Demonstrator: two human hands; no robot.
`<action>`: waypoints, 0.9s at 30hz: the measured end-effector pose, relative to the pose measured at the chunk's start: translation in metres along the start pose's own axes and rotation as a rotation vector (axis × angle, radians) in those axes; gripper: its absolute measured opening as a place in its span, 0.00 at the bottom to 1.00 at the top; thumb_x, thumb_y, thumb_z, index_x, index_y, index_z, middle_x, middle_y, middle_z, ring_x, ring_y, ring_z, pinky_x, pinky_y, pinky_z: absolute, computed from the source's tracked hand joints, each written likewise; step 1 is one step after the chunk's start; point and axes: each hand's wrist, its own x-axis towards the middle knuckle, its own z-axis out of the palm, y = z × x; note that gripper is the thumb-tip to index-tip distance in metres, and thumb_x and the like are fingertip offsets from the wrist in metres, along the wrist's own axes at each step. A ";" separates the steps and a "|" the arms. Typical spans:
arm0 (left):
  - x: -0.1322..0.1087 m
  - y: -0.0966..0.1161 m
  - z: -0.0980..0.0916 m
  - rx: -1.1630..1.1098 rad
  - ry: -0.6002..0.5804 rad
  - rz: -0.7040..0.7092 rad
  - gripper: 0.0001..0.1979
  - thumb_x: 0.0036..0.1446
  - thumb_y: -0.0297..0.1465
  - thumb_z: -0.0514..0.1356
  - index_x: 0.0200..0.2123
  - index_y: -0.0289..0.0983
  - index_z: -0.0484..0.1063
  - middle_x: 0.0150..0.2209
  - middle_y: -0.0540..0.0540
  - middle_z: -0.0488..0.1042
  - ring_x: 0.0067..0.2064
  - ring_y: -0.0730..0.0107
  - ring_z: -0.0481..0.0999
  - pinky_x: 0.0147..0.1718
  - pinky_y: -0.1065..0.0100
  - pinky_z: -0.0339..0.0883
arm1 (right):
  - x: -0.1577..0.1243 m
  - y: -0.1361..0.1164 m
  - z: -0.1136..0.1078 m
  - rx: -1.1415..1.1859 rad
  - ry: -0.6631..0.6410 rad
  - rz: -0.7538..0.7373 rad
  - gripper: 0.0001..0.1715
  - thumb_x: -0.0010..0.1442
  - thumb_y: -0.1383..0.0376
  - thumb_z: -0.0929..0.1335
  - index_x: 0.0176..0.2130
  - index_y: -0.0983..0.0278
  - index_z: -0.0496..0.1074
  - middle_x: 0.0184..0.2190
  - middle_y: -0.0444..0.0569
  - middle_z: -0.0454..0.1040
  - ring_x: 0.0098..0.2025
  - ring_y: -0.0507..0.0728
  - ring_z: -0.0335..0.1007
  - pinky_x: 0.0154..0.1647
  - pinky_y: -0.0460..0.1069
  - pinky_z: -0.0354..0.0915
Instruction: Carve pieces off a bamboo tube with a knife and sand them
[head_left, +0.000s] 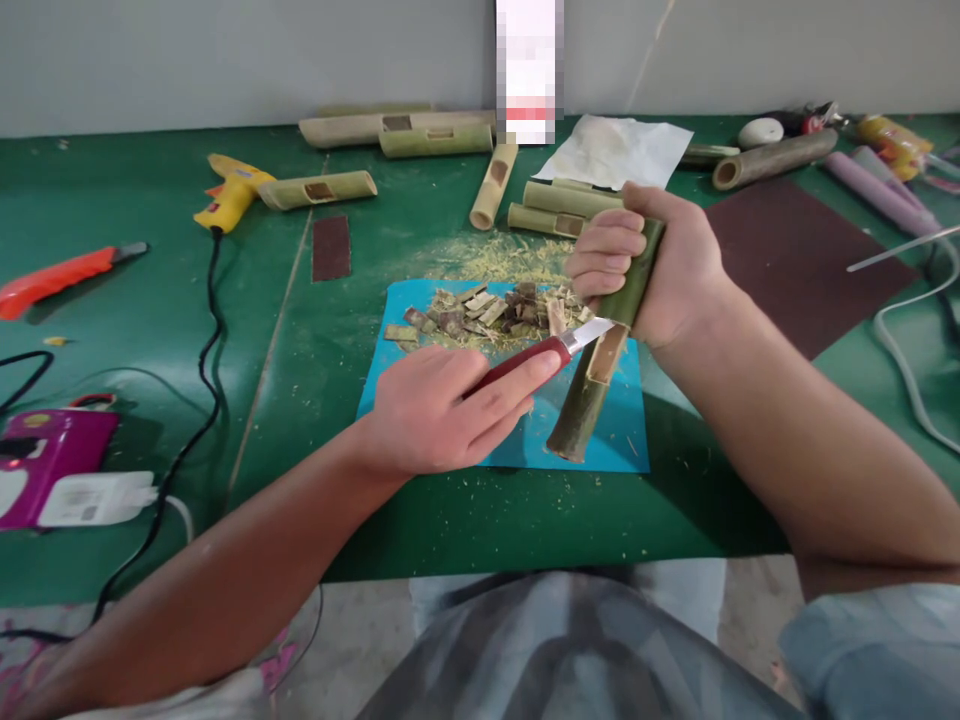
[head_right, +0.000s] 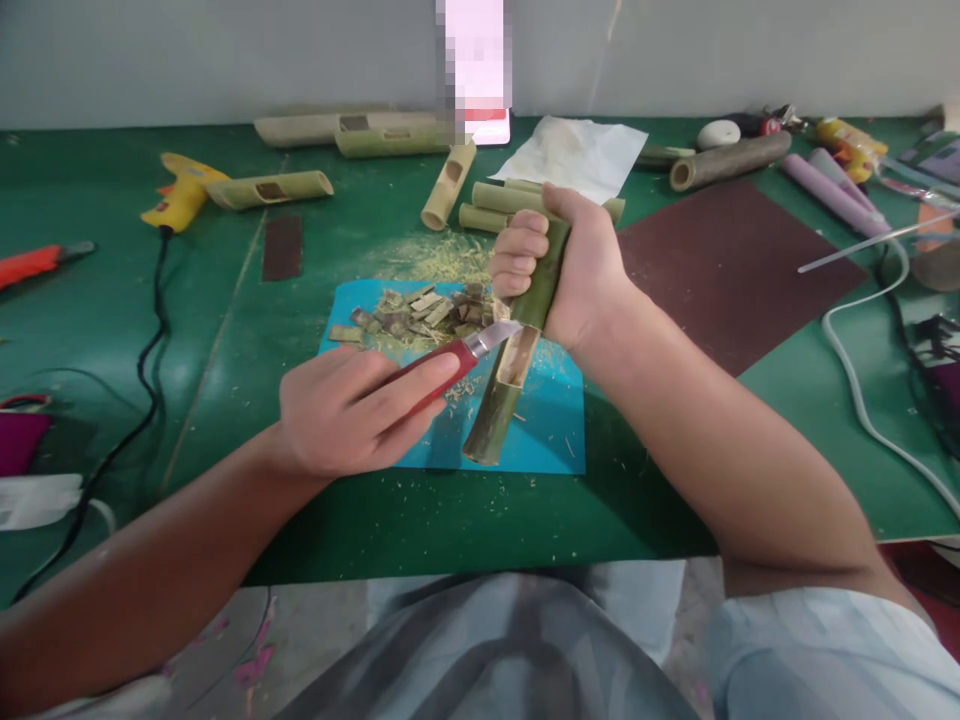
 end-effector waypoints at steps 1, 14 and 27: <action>0.000 0.000 0.000 -0.015 -0.007 -0.008 0.17 0.63 0.32 0.60 0.54 0.36 0.72 0.22 0.53 0.65 0.22 0.71 0.61 0.20 0.68 0.53 | 0.000 0.000 0.000 0.023 -0.001 -0.002 0.24 0.66 0.57 0.59 0.23 0.59 0.44 0.15 0.37 0.44 0.19 0.49 0.38 0.17 0.44 0.43; -0.002 -0.002 -0.005 -0.072 0.023 -0.081 0.17 0.59 0.31 0.61 0.52 0.36 0.71 0.23 0.53 0.72 0.22 0.72 0.67 0.21 0.68 0.61 | -0.007 -0.002 0.002 -0.012 -0.160 -0.135 0.26 0.63 0.54 0.60 0.25 0.58 0.38 0.13 0.36 0.45 0.17 0.49 0.42 0.16 0.45 0.43; -0.004 -0.001 0.008 -0.070 -0.039 -0.123 0.17 0.61 0.32 0.60 0.52 0.36 0.73 0.21 0.54 0.67 0.21 0.73 0.64 0.21 0.70 0.58 | -0.021 -0.006 0.011 -0.299 0.109 -0.690 0.32 0.68 0.57 0.53 0.14 0.61 0.56 0.16 0.43 0.49 0.19 0.50 0.49 0.21 0.48 0.52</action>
